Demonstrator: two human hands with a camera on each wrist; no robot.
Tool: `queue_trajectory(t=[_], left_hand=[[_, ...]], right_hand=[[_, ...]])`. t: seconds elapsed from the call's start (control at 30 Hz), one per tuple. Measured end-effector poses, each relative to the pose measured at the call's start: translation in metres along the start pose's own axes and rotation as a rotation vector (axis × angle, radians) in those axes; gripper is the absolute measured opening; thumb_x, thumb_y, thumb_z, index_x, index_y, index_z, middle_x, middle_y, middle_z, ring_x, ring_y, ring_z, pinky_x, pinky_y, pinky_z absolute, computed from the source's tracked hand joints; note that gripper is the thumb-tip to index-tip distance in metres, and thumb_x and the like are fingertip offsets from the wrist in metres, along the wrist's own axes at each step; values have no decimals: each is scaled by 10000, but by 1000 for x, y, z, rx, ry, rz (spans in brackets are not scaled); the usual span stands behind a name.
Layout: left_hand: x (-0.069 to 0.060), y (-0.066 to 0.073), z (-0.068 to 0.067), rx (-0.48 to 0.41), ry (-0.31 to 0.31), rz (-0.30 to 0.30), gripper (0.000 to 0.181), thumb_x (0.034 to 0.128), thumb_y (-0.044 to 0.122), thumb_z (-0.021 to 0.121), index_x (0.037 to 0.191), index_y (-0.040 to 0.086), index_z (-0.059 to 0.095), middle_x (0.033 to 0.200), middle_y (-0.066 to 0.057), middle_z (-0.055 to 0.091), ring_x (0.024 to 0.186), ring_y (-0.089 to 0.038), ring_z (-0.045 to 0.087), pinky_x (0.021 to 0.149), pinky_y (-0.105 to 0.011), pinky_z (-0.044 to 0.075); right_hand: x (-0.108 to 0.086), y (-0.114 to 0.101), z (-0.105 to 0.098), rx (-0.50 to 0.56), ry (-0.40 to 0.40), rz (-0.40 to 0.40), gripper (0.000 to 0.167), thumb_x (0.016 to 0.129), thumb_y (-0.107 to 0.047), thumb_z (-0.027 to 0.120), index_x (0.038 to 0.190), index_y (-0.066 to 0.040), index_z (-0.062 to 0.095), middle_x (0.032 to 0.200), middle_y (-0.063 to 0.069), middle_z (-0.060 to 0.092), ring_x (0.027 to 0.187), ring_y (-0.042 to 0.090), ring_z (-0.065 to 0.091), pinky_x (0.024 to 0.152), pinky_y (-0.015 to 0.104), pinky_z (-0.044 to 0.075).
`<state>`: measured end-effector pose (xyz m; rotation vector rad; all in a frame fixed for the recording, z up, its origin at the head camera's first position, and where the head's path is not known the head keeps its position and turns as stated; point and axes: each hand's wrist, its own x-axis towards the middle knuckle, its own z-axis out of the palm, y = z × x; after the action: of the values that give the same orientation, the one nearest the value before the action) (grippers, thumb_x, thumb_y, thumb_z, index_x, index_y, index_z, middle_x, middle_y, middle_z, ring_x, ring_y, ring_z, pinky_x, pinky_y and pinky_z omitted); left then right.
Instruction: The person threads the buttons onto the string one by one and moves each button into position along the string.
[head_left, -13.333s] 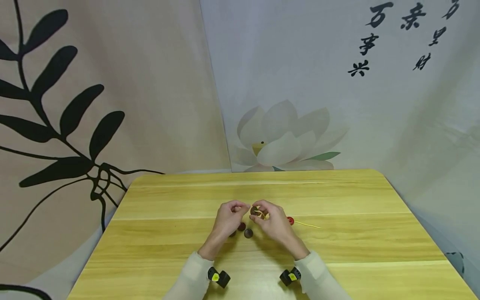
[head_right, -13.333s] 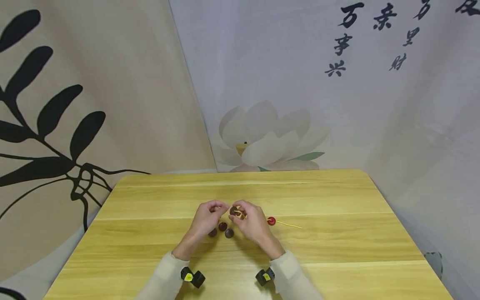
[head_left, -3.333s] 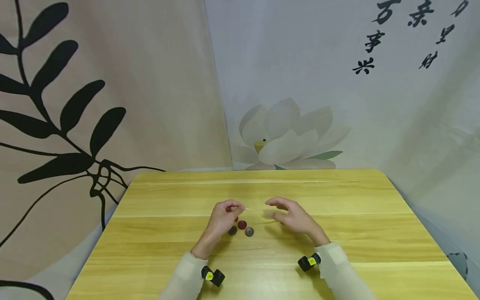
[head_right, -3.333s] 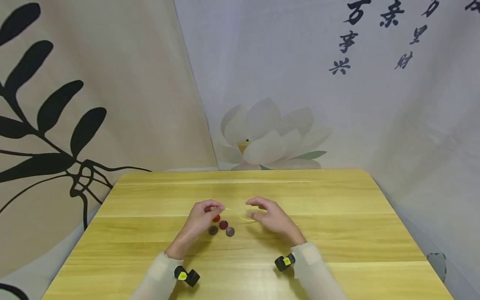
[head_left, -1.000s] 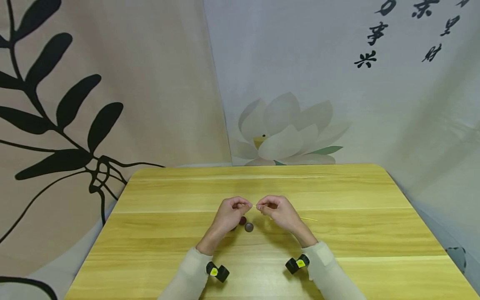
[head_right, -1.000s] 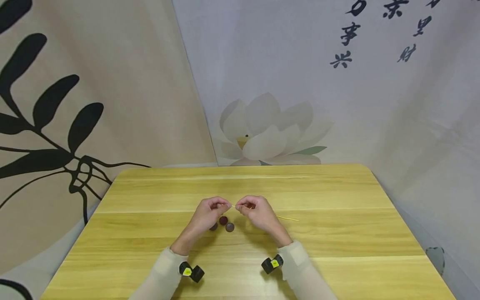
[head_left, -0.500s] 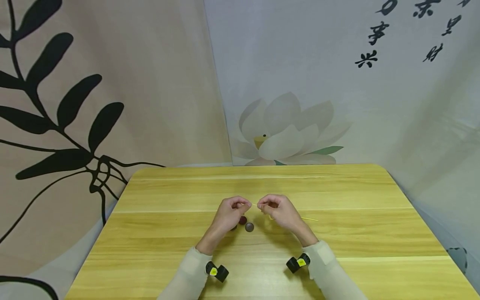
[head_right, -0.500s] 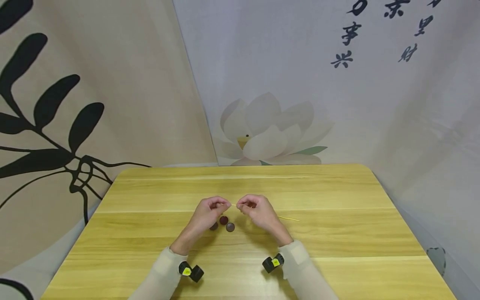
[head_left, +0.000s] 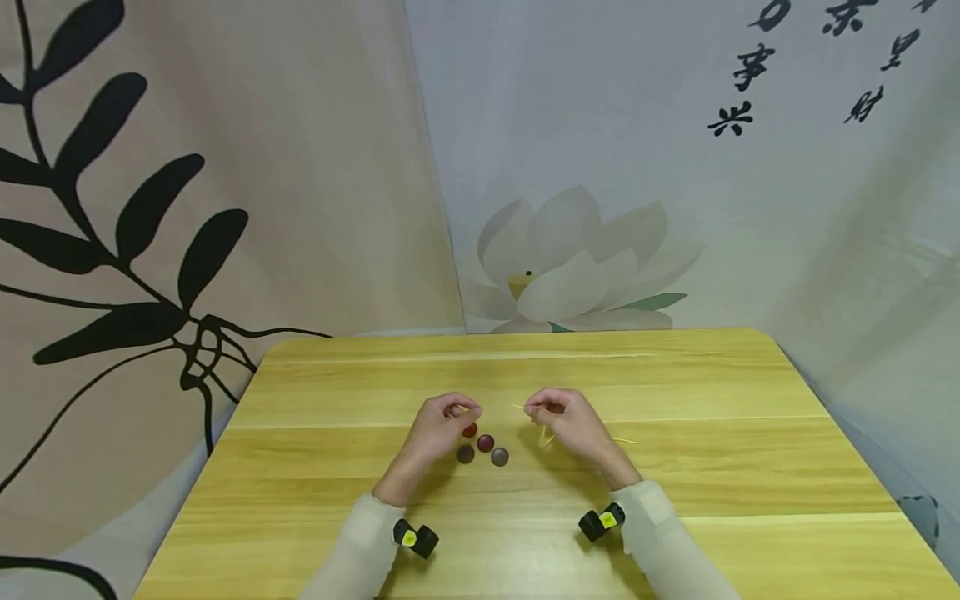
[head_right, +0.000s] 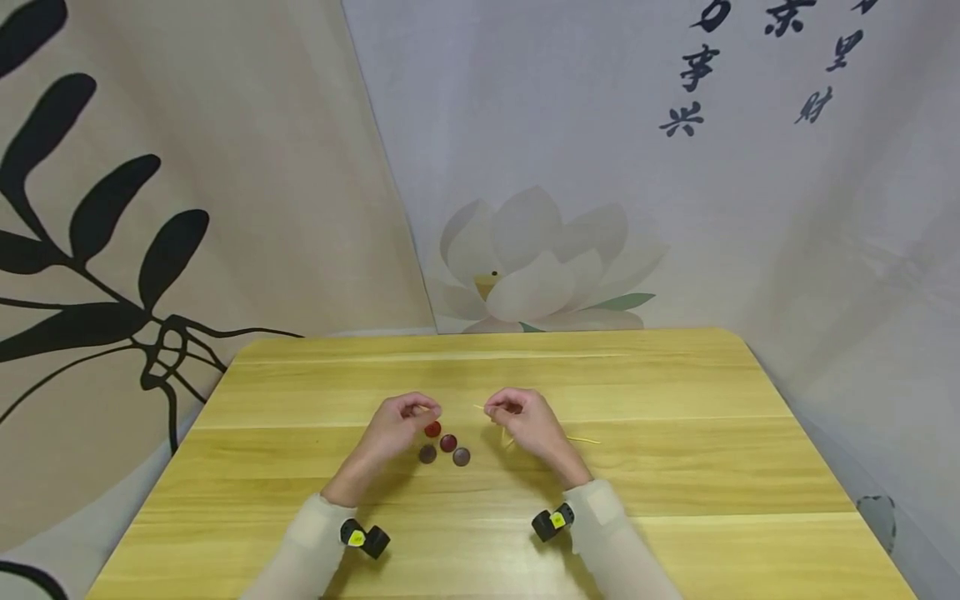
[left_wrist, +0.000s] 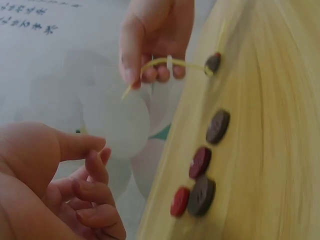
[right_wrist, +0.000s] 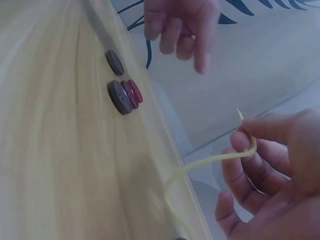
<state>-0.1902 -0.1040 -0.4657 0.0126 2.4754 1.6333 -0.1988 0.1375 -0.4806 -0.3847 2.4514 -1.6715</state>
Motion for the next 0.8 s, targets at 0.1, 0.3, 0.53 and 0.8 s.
queue_trajectory(t=[0.1,0.3,0.53,0.8], left_hand=[[2,-6,-5,28,-6,-24,120,943,209,675,991,108,720,788,-9,562,701,-164,490,594,-272,380],[1,-16,-11,65,-62,-48,115,917,184,707,987,94,699,772,-58,567,643,-158,454,573,-279,353],[-3,-26,-16,92,-98,-59,108,897,170,731,960,95,686,721,-15,504,639,-154,427,570,-277,339],[-7,-34,-21,79,-161,-51,124,885,157,741,954,74,680,707,8,466,644,-149,409,586,-277,333]], right_hand=[[1,3,-2,-2,12,10,141,961,-73,616,1034,5,708,998,186,696,850,261,631,672,276,496],[2,6,-3,-13,24,14,132,959,-35,605,1027,32,696,954,202,681,861,329,625,640,241,467],[4,14,-7,-26,25,32,141,965,-12,583,1035,50,688,973,235,680,835,260,615,633,253,470],[7,26,-12,2,-12,48,135,965,-76,618,1023,18,696,926,155,681,831,268,604,603,235,450]])
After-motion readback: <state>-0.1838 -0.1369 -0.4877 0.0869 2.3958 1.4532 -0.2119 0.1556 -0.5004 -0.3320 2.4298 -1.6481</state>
